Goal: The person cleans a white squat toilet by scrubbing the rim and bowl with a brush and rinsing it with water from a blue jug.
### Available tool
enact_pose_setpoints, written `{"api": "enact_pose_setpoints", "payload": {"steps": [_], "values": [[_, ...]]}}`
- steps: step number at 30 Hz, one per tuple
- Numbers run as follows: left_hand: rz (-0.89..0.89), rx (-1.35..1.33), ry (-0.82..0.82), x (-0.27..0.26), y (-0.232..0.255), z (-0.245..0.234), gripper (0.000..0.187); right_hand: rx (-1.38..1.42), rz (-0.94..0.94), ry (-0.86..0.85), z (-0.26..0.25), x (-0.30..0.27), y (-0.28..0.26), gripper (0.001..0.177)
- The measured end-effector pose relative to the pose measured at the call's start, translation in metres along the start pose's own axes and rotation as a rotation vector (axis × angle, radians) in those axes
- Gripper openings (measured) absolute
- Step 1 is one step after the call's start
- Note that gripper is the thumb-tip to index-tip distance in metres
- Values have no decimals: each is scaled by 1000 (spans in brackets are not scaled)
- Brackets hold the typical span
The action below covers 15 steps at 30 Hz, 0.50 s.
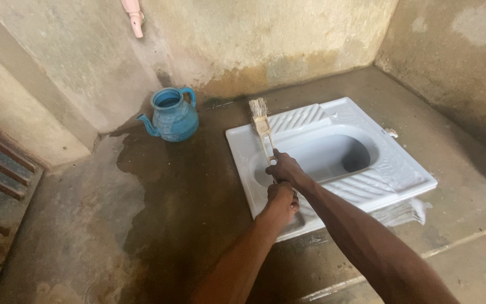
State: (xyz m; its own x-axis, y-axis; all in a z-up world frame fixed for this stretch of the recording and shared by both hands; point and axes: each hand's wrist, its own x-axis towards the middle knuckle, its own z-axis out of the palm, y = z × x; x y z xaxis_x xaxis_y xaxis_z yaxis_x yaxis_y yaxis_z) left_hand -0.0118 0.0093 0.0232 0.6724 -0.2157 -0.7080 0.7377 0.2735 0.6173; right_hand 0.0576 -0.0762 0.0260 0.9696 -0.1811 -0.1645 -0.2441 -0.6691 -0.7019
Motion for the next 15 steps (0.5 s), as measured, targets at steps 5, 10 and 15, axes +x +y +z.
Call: {"api": "enact_pose_setpoints", "payload": {"steps": [5, 10, 15], "values": [[49, -31, -52, 13, 12, -22, 9, 9, -8, 30, 14, 7, -14, 93], [12, 35, 53, -15, -8, -43, 18, 33, -27, -37, 38, -30, -25, 90], [69, -12, -9, -3, -17, -71, 15, -63, -48, -43, 54, -34, -32, 86]]}}
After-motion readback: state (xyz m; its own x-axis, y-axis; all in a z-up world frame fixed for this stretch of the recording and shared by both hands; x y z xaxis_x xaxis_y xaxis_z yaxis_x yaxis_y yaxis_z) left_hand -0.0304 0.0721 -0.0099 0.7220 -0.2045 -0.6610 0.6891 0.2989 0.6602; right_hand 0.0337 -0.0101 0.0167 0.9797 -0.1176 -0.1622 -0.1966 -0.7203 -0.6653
